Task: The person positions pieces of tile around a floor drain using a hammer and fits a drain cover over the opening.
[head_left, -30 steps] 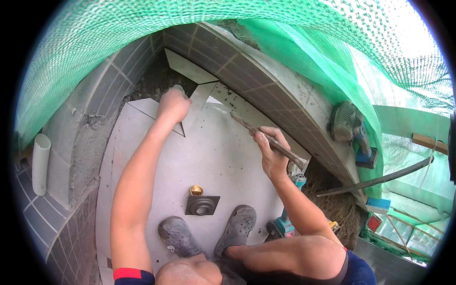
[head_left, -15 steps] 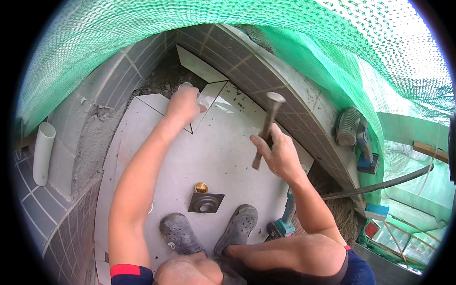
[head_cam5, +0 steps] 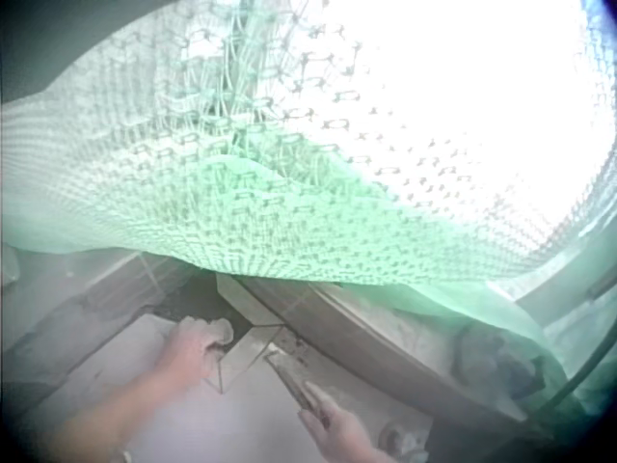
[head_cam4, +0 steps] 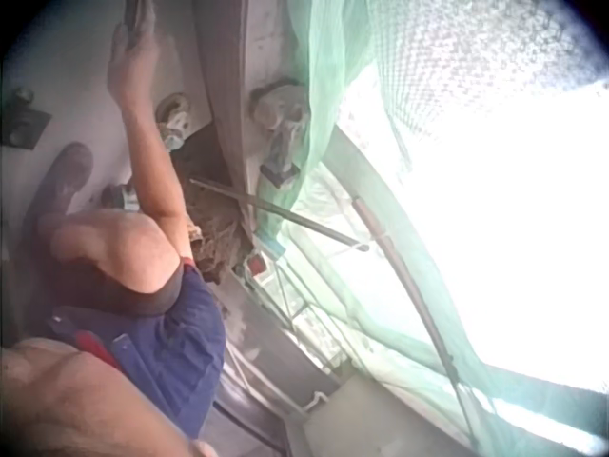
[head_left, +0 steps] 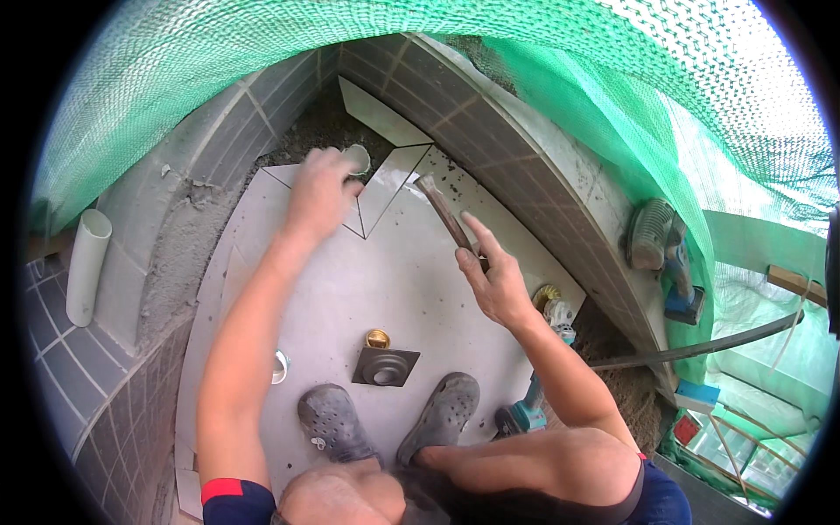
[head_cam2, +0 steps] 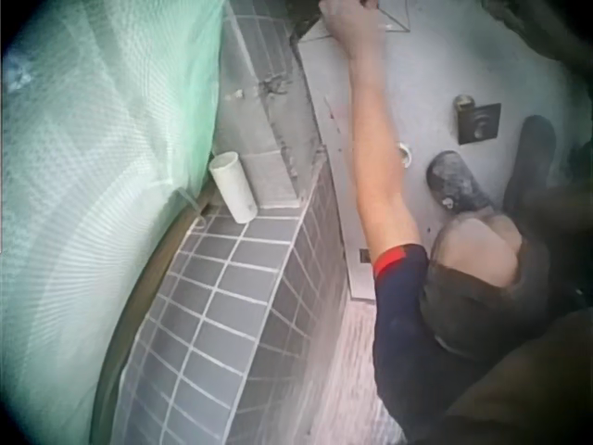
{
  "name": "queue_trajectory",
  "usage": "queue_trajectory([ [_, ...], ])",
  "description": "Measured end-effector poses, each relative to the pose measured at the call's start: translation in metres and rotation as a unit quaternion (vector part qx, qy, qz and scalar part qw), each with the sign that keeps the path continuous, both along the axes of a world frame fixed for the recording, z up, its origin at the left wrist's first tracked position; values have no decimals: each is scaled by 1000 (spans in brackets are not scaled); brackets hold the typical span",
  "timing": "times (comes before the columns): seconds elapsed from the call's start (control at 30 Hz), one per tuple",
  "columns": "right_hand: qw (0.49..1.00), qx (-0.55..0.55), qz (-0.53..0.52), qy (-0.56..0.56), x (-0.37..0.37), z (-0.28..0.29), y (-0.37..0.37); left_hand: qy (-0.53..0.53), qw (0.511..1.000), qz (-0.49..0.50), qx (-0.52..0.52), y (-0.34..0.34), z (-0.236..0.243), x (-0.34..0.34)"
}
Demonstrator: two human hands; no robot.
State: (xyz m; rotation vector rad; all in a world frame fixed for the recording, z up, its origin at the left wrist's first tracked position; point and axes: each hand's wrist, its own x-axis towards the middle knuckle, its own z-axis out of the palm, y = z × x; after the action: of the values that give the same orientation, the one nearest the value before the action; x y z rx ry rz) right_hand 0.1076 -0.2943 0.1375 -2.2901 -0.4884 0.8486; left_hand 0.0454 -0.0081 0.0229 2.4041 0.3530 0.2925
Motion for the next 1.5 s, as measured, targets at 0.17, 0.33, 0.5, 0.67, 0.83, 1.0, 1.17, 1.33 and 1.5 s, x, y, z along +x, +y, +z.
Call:
queue_trajectory([
  [0.17,992,45,75,-90,3,-26,1,34,997,-68,31,-28,7,-19],
  [0.33,988,34,112,-98,7,-33,11,27,996,-88,24,-20,1,-22],
  [0.5,988,-25,123,-94,10,-39,21,-25,998,-12,48,-15,-13,-25],
  [0.67,983,-2,145,-113,9,-39,24,1,999,13,33,-16,-19,-37],
  [0.83,981,-1,161,-111,7,-45,26,13,999,-29,31,-24,-7,-37],
  [1.0,982,0,154,-107,4,-42,27,12,999,-34,38,-22,-11,-40],
  [1.17,983,11,146,-111,2,-47,30,15,999,-39,30,-22,-9,-39],
  [1.33,984,-5,147,-102,1,-52,32,16,999,-40,28,-21,-8,-39],
  [1.5,987,22,115,-112,0,-43,37,-1,999,-29,29,-23,-7,-34],
])
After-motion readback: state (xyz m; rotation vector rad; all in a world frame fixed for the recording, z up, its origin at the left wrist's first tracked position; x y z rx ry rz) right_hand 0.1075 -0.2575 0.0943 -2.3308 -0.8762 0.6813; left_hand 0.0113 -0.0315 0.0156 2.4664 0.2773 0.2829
